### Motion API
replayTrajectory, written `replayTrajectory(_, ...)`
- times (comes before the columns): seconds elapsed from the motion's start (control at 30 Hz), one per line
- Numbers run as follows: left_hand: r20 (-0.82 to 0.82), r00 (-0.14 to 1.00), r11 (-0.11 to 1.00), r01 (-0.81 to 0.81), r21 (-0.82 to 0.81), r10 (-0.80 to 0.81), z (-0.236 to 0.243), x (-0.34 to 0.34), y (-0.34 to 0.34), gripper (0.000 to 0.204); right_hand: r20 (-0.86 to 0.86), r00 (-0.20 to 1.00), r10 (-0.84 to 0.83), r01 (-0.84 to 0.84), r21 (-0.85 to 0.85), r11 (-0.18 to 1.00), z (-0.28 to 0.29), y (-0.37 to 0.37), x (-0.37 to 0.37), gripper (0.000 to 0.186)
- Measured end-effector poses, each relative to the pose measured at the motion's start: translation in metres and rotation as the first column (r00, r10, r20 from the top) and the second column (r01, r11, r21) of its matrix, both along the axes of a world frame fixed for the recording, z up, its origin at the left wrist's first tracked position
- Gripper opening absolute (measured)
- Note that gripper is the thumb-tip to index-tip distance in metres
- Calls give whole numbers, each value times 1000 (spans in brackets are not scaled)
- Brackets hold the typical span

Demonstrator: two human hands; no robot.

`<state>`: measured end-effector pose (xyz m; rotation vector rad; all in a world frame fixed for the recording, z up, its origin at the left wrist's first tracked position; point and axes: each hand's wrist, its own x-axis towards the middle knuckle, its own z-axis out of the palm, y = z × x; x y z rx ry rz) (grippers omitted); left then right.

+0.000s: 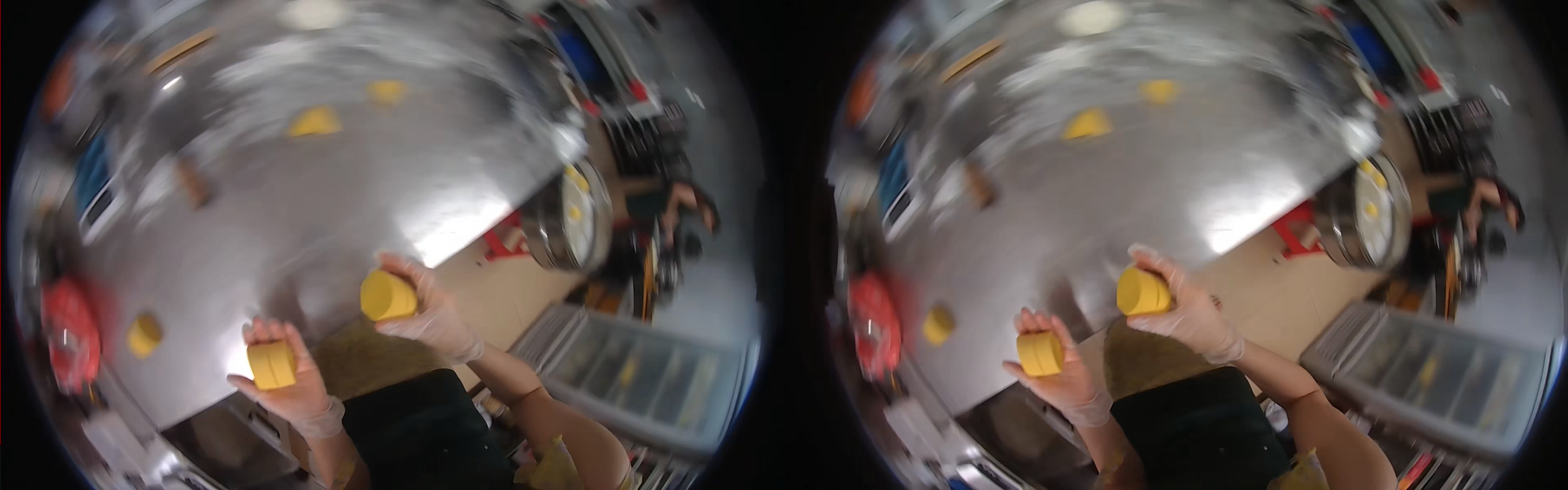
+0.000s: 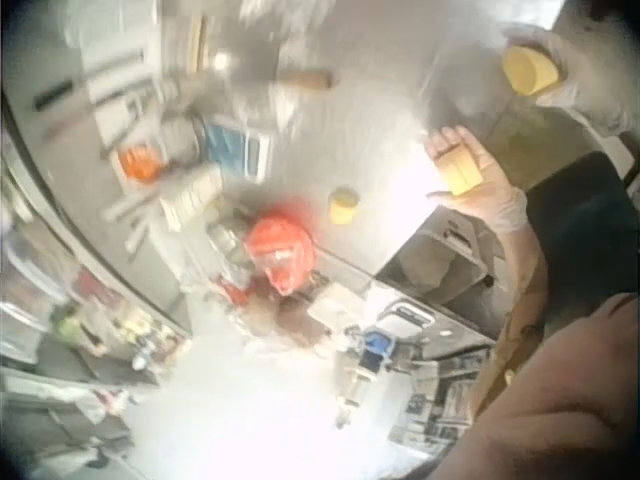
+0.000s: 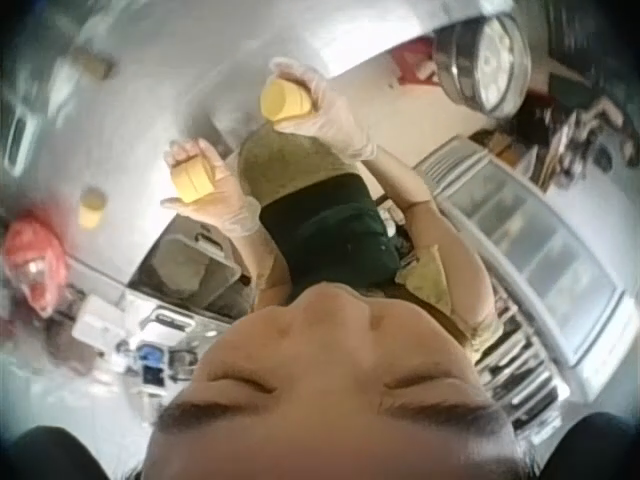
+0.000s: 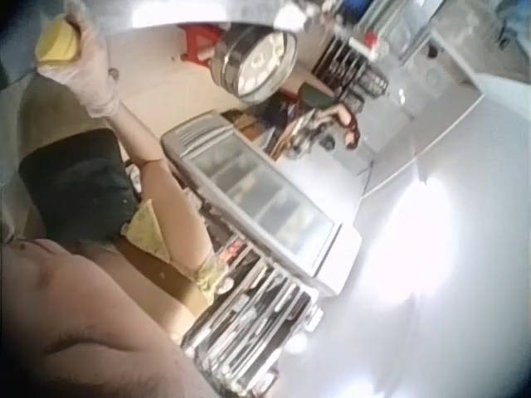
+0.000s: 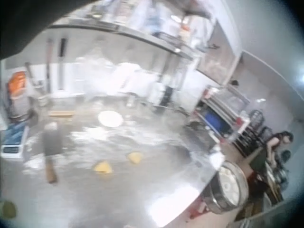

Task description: Cutting dough into portions and arranging them on a steamer tray with liners.

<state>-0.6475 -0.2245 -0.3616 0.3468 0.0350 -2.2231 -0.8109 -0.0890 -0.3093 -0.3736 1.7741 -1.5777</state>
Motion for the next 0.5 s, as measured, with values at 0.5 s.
replayTrajectory(0.5,-85,615,586,778,228,-784,-5,-254,425,67,-552,536,-639,838,256,482,-38,496,-74,79)
